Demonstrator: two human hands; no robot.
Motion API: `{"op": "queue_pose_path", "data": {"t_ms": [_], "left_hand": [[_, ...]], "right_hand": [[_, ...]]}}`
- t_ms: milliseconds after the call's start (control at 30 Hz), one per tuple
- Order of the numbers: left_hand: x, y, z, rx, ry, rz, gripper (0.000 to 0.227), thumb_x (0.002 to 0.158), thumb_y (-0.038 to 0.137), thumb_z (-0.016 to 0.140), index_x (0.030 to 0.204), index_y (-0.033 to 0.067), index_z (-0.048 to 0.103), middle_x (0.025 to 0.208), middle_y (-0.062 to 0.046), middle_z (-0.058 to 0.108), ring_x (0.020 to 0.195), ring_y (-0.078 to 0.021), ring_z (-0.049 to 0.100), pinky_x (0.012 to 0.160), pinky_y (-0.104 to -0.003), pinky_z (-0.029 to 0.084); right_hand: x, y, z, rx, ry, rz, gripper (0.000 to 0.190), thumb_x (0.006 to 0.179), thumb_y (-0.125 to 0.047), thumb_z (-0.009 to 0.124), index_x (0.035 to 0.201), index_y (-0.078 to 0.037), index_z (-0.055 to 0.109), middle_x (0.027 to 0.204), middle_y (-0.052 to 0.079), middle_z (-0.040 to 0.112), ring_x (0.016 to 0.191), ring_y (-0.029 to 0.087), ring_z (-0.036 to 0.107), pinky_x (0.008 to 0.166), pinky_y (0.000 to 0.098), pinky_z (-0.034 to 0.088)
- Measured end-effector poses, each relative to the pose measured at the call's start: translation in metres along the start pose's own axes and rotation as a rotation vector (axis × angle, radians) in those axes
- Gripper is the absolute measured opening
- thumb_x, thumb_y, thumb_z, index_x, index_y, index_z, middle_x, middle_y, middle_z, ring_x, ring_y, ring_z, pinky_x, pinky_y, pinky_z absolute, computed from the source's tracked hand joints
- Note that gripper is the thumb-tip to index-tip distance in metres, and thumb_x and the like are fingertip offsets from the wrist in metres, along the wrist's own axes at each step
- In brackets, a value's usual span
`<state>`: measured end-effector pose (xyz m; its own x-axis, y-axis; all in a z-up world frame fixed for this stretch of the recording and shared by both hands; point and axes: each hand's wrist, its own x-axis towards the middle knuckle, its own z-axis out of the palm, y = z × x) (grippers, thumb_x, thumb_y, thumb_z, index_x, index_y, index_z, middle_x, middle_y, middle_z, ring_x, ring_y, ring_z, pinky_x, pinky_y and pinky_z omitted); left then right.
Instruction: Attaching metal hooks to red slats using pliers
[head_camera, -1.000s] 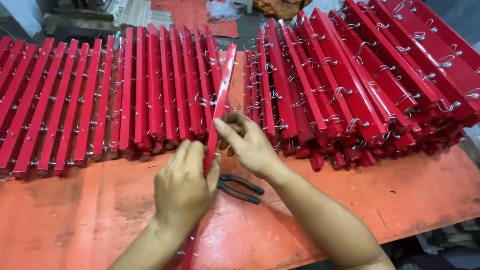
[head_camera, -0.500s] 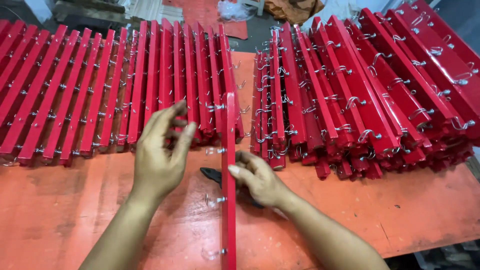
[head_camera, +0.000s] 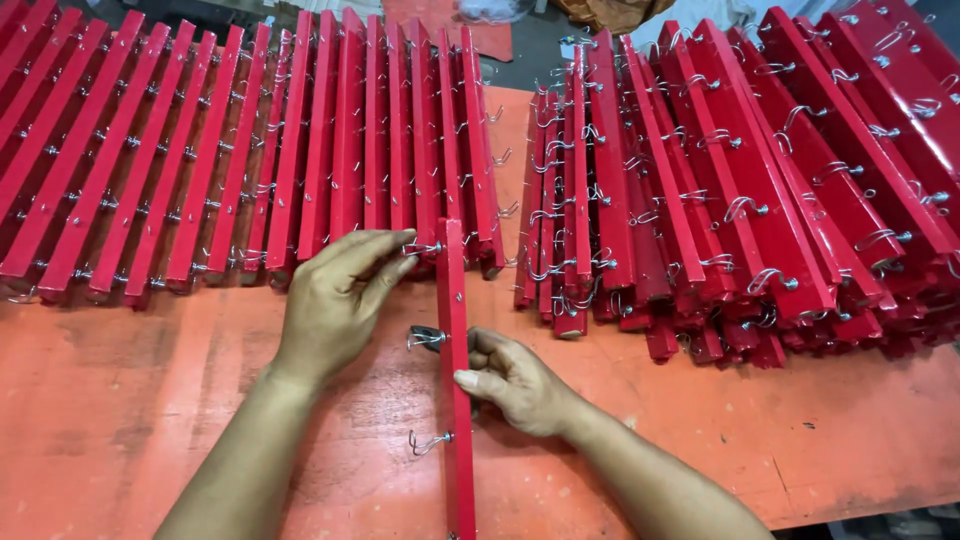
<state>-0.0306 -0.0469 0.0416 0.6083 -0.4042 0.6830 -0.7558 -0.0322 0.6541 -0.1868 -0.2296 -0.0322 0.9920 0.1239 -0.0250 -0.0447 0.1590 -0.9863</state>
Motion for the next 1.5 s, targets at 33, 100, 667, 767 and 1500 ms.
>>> {"op": "queue_pose_path", "data": {"t_ms": [33, 100, 667, 767, 1500], "left_hand": [[0.003, 0.001, -0.006, 0.000, -0.001, -0.002, 0.019, 0.092, 0.014, 0.076, 0.111, 0.0109, 0.077, 0.101, -0.010, 0.076, 0.101, -0.0305, 0.073, 0.086, -0.040, 0.057], [0.009, 0.004, -0.017, -0.077, -0.124, -0.023, 0.046, 0.083, 0.021, 0.083, 0.124, 0.0053, 0.070, 0.110, -0.018, 0.072, 0.104, -0.0365, 0.070, 0.090, -0.048, 0.055], [0.042, 0.009, -0.002, -0.493, -0.228, -0.521, 0.060, 0.104, 0.048, 0.035, 0.103, 0.0066, 0.077, 0.079, -0.013, 0.067, 0.063, -0.0201, 0.064, 0.052, -0.029, 0.057], [0.042, 0.011, -0.010, -0.607, -0.262, -0.576, 0.069, 0.101, 0.053, 0.030, 0.105, 0.0030, 0.077, 0.087, -0.013, 0.065, 0.076, -0.0207, 0.058, 0.062, -0.027, 0.052], [0.012, -0.014, 0.010, -0.517, 0.099, -0.621, 0.033, 0.092, 0.029, 0.061, 0.074, 0.0079, 0.079, 0.072, -0.014, 0.069, 0.075, -0.0226, 0.064, 0.061, -0.030, 0.056]], "right_hand": [[0.000, -0.002, 0.002, 0.001, 0.000, 0.001, 0.032, 0.097, -0.020, 0.064, 0.116, 0.004, 0.054, 0.076, 0.012, 0.063, 0.064, 0.020, 0.067, 0.053, 0.0323, 0.056], [-0.001, -0.007, 0.005, 0.029, -0.014, 0.025, 0.029, 0.097, -0.018, 0.064, 0.116, 0.002, 0.054, 0.084, 0.007, 0.064, 0.071, 0.014, 0.066, 0.060, 0.0289, 0.056], [0.002, -0.052, 0.026, 0.003, -0.138, 0.120, 0.030, 0.096, -0.018, 0.068, 0.117, -0.001, 0.054, 0.093, 0.002, 0.063, 0.084, 0.008, 0.066, 0.072, 0.0249, 0.057], [0.003, -0.030, 0.016, -0.011, -0.163, 0.134, 0.027, 0.097, -0.015, 0.068, 0.115, -0.002, 0.054, 0.092, 0.002, 0.063, 0.085, 0.007, 0.065, 0.072, 0.0235, 0.056], [0.008, -0.050, -0.012, -1.461, -0.109, 0.264, 0.046, 0.089, -0.049, 0.061, 0.110, -0.009, 0.051, 0.099, 0.018, 0.059, 0.101, 0.044, 0.064, 0.081, 0.0528, 0.056]]}}
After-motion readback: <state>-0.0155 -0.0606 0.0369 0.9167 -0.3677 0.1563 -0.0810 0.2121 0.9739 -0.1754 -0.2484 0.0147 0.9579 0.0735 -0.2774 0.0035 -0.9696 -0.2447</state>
